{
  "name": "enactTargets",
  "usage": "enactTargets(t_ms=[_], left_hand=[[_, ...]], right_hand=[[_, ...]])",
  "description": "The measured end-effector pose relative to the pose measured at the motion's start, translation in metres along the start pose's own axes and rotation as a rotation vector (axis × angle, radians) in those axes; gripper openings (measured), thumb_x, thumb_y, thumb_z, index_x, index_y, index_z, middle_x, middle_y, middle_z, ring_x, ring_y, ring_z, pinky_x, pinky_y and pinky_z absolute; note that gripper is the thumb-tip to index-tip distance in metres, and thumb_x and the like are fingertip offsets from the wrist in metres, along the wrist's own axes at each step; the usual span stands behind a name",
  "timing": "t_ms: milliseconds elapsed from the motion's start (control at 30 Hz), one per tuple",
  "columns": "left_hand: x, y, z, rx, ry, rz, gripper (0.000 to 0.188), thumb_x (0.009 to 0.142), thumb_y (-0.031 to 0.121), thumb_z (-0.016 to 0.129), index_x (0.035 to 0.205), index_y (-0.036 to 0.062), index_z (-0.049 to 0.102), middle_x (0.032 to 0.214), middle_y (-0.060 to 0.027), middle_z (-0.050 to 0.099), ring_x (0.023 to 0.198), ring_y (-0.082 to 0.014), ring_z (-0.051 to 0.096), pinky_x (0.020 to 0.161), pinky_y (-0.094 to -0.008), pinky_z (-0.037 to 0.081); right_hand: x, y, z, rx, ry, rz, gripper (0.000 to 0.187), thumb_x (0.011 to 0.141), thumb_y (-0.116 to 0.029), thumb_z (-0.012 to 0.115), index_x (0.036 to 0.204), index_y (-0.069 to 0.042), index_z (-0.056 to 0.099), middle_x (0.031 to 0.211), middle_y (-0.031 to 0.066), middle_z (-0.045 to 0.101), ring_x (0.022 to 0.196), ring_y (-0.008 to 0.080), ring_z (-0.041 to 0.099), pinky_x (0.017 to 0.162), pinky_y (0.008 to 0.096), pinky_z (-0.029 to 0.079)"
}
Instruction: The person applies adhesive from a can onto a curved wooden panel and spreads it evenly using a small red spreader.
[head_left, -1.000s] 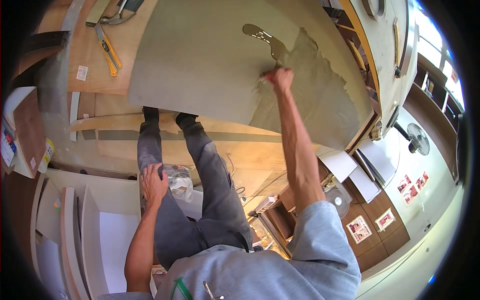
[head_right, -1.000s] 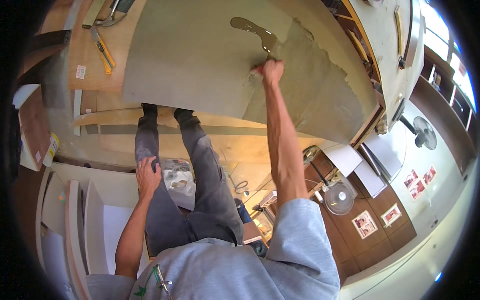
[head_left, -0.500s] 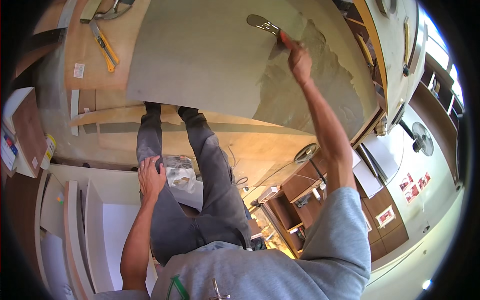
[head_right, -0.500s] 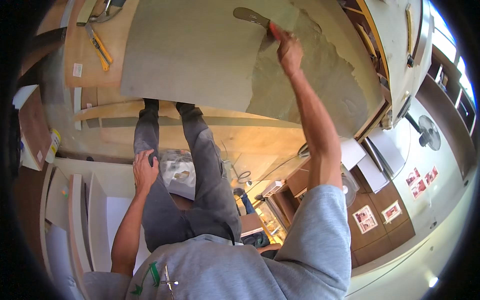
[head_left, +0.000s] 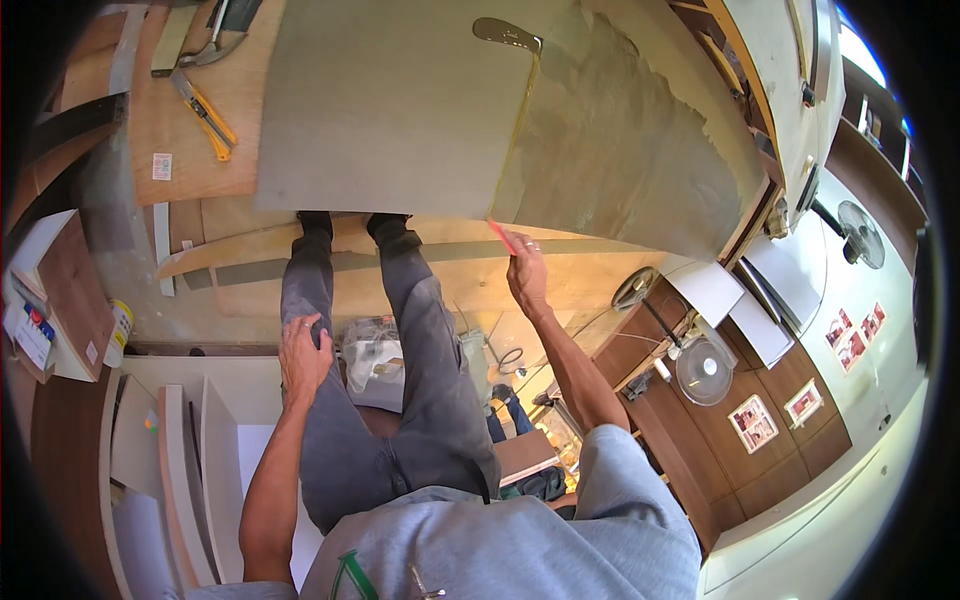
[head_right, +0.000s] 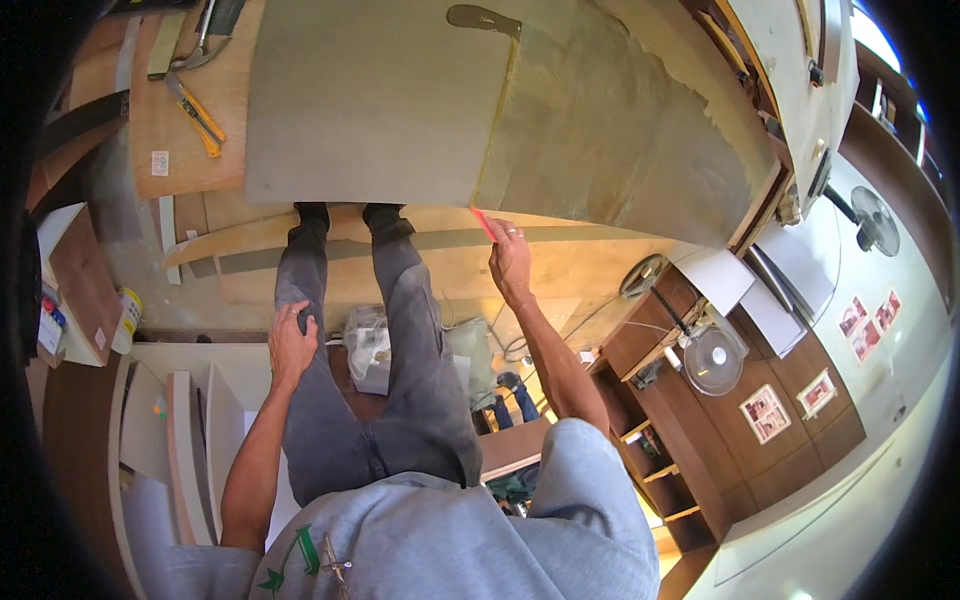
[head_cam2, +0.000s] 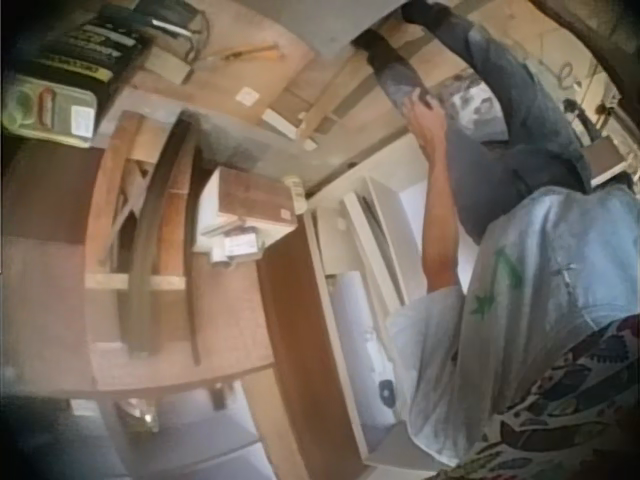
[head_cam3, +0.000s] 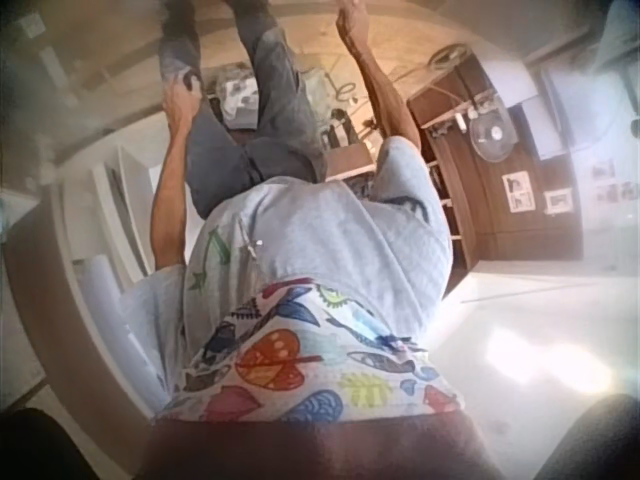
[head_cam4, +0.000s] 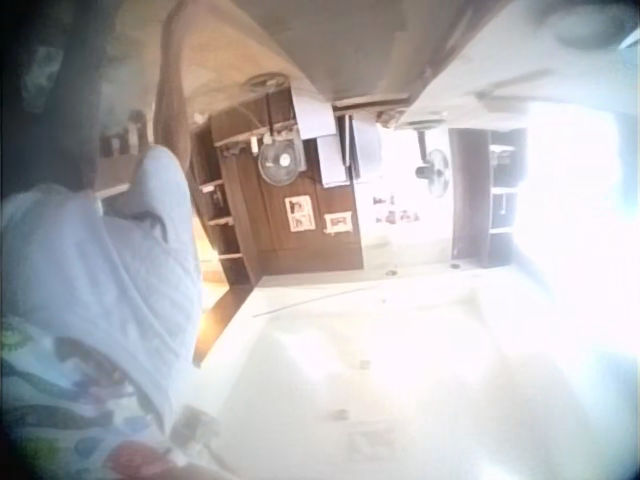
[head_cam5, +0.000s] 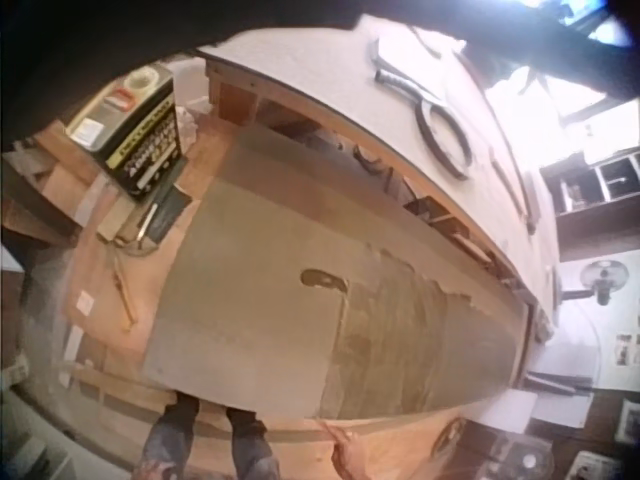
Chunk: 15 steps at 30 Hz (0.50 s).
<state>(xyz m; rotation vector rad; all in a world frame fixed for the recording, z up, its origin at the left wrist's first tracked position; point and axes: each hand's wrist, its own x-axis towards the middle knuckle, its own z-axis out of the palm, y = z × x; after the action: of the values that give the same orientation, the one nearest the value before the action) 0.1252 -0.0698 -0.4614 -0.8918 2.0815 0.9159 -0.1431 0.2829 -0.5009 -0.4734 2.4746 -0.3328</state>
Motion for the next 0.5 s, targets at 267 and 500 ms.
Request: enactTargets(t_ms=[267, 500], left_hand=[[-0.002, -0.003, 0.008, -0.086, 0.005, 0.006, 0.032, 0.091, 0.018, 0.066, 0.121, 0.0067, 0.067, 0.121, -0.0131, 0.065, 0.119, -0.0360, 0.058, 0.103, -0.0475, 0.046], [-0.014, -0.008, 0.007, -0.134, 0.049, -0.094, 0.031, 0.091, 0.018, 0.065, 0.119, 0.0056, 0.067, 0.122, -0.0118, 0.066, 0.120, -0.0347, 0.058, 0.104, -0.0462, 0.045]], right_hand=[[0.140, -0.037, -0.033, -0.027, 0.270, 0.170, 0.053, 0.095, 0.000, 0.048, 0.143, -0.019, 0.060, 0.112, 0.0196, 0.063, 0.102, 0.0372, 0.063, 0.089, 0.0454, 0.051], [0.099, -0.024, -0.004, 0.009, 0.318, 0.280, 0.042, 0.097, -0.001, 0.046, 0.133, -0.012, 0.063, 0.101, 0.0178, 0.065, 0.095, 0.0287, 0.065, 0.079, 0.0413, 0.054]])
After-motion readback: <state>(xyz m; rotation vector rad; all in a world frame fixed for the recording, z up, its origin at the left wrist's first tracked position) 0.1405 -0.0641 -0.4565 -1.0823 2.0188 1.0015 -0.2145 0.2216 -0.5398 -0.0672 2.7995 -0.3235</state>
